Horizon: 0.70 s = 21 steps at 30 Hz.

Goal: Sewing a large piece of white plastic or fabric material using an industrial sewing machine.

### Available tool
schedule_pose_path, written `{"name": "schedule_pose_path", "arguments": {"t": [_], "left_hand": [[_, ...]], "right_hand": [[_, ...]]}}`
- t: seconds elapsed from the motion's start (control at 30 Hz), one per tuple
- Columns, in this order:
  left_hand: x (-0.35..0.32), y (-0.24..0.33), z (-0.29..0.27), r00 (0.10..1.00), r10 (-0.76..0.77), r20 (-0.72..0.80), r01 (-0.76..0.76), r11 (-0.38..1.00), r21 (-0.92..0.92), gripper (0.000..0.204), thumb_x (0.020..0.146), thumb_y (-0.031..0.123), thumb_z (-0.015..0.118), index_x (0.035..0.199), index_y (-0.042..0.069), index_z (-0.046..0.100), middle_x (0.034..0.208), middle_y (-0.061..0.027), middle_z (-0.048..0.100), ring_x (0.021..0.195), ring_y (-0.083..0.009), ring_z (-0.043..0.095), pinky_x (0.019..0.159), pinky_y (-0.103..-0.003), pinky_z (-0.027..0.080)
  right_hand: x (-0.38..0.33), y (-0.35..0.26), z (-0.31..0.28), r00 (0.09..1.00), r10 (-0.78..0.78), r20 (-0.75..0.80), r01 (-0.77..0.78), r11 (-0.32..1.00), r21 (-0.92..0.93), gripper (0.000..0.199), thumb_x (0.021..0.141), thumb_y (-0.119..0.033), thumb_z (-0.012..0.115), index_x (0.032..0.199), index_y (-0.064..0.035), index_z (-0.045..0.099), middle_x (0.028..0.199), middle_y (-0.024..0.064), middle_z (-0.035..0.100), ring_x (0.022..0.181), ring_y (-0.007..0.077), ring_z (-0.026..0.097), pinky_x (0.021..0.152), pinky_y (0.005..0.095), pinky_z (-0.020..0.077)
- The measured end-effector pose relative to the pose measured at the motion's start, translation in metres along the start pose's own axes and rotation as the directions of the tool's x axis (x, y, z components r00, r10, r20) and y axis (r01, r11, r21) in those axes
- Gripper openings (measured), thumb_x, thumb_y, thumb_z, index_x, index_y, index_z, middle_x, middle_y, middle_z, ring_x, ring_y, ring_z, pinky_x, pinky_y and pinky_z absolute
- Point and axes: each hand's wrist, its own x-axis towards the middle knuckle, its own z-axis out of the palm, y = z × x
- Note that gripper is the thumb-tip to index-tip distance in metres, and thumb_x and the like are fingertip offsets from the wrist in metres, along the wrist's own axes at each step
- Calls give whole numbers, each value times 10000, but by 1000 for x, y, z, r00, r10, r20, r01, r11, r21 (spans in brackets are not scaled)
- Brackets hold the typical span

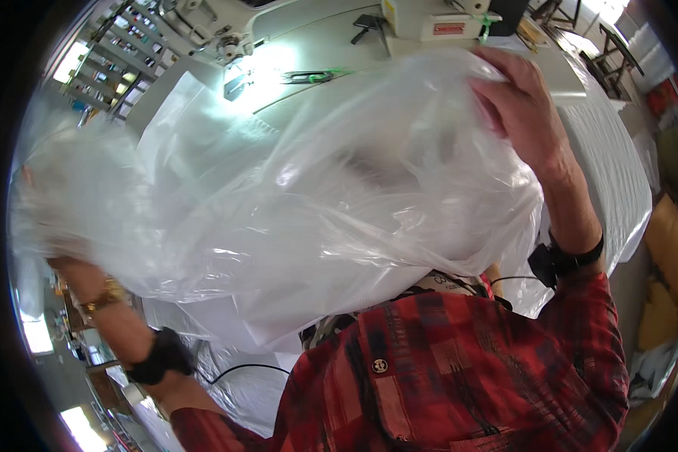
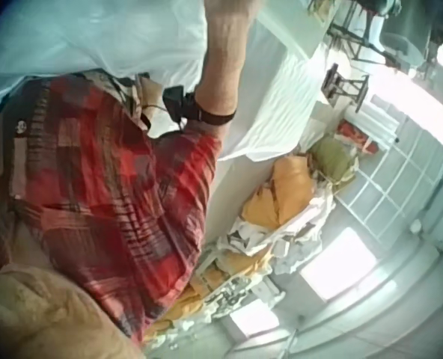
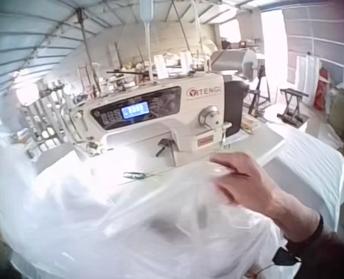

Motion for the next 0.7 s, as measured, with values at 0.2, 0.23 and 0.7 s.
{"name": "schedule_pose_path", "arguments": {"t": [0.2,0.23,0.7], "left_hand": [[-60,182,114,849,376,372,-306,923,-234,412,876,-13,518,1284,17,571,1183,-207,614,1113,-318,595,989,-381,476],[-63,186,124,849,363,383,-304,930,-208,413,876,-13,518,1285,17,570,1185,-207,613,1115,-319,594,990,-381,475],[6,19,211,951,-32,308,-21,985,168,429,874,-21,513,1300,16,557,1207,-214,601,1136,-322,582,1003,-382,465]], "right_hand": [[0,-48,58,968,-186,170,156,972,176,185,881,-19,494,968,39,647,598,2,550,518,35,502,480,220,399],[2,-45,63,966,-214,144,189,967,170,171,873,-17,527,973,37,655,648,18,583,565,59,539,523,224,430],[-263,128,-16,499,742,448,-105,565,-818,231,890,-234,599,1031,-51,603,933,157,610,951,369,610,784,453,523]]}}
